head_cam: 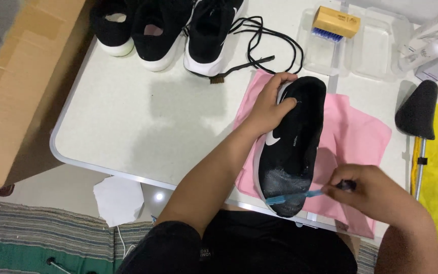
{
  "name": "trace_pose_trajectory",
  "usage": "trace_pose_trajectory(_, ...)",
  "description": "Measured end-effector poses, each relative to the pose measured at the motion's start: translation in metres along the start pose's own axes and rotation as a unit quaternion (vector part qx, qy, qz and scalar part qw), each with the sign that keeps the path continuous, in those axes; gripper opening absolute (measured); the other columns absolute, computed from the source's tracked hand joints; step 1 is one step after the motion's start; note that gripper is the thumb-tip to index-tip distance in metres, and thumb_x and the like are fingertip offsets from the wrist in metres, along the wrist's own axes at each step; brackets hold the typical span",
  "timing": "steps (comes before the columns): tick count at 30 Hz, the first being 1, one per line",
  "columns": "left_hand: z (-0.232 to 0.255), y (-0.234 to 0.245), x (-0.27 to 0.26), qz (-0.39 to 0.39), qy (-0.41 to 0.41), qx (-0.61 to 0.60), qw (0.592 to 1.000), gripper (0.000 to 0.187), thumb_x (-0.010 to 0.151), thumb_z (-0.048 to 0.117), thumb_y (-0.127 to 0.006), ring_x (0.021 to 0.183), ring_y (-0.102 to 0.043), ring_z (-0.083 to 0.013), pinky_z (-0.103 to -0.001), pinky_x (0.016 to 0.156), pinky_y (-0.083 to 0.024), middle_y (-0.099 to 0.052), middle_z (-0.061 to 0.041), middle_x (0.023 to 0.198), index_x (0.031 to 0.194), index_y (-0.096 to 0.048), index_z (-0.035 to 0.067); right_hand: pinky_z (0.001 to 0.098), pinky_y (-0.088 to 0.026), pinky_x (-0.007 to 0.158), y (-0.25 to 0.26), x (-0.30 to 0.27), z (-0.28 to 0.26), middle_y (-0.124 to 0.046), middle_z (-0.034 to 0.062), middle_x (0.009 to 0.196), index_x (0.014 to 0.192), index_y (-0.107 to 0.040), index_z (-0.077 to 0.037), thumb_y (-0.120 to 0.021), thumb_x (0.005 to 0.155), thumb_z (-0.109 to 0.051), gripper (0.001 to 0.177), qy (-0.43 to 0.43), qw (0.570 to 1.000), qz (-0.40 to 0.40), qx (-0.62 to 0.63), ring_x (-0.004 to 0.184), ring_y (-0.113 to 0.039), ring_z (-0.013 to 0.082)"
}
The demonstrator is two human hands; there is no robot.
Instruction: Cleaning a black sneaker using a toothbrush and cleaning solution on a service counter.
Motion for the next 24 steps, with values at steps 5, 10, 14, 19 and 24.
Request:
trace_pose_trajectory(5,-0.005,0.000,0.001,0.002,-0.010,0.005,1.000,0.051,0.084,0.015,-0.060,0.136,-0.052,-0.0252,-0.040,0.119,-0.038,-0.058,-0.009,0.141,0.134,-0.053,0.012,0.0266,-0.051,0.069,0.002,0.000,0.023,-0.079,-0.0025,0.072,0.077,-0.084,-0.012,-0.084,0.080,-0.020,0.009,0.021,0.997,0.073,-0.023,0.068,-0.064,0.0113)
trace_pose_trajectory(10,-0.013,-0.003,-0.002,0.006,-0.019,-0.005,1.000,0.048,0.084,0.015,-0.061,0.136,-0.053,-0.0240,-0.038,0.119,-0.037,-0.059,-0.008,0.139,0.132,-0.055,0.012,0.0272,-0.048,0.075,0.018,-0.013,0.074,-0.084,0.0023,0.082,0.085,-0.089,-0.008,-0.077,0.087,-0.008,0.012,-0.051,0.989,0.132,0.049,0.077,-0.067,0.0122)
trace_pose_trajectory(14,-0.007,0.003,0.006,0.017,-0.046,0.021,0.999,0.049,0.083,0.014,-0.061,0.134,-0.054,-0.0235,-0.036,0.119,-0.036,-0.060,-0.009,0.138,0.131,-0.055,0.012,0.0311,-0.041,0.082,0.061,0.021,0.099,-0.064,0.0059,0.106,0.117,-0.064,-0.005,-0.062,0.109,-0.013,0.012,0.070,0.927,0.347,0.123,0.094,-0.052,0.0143)
trace_pose_trajectory(19,0.004,-0.001,0.005,-0.004,-0.008,0.012,1.000,0.049,0.083,0.010,-0.059,0.135,-0.053,-0.0243,-0.036,0.119,-0.036,-0.059,-0.010,0.139,0.132,-0.055,0.010,0.0511,-0.045,0.093,0.119,0.081,0.053,-0.068,0.0174,0.111,0.129,-0.072,-0.008,-0.062,0.100,-0.009,0.031,0.115,0.884,0.433,-0.133,0.107,-0.061,0.0397)
trace_pose_trajectory(24,-0.002,0.001,0.002,-0.010,-0.023,-0.009,1.000,0.055,0.083,0.013,-0.063,0.141,-0.047,-0.0356,-0.050,0.122,-0.030,-0.058,-0.019,0.139,0.137,-0.054,0.007,0.0545,-0.059,0.072,0.132,0.147,0.029,-0.066,0.0165,0.111,0.129,-0.072,-0.020,-0.058,0.106,-0.023,0.027,-0.017,0.893,0.351,-0.281,0.094,-0.074,0.0420)
Point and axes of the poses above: each hand's wrist, its own x-axis towards the middle knuckle, its own y-axis out of the back of the hand, z = x × y, the point moved 5 cm from there along x, towards the middle knuckle
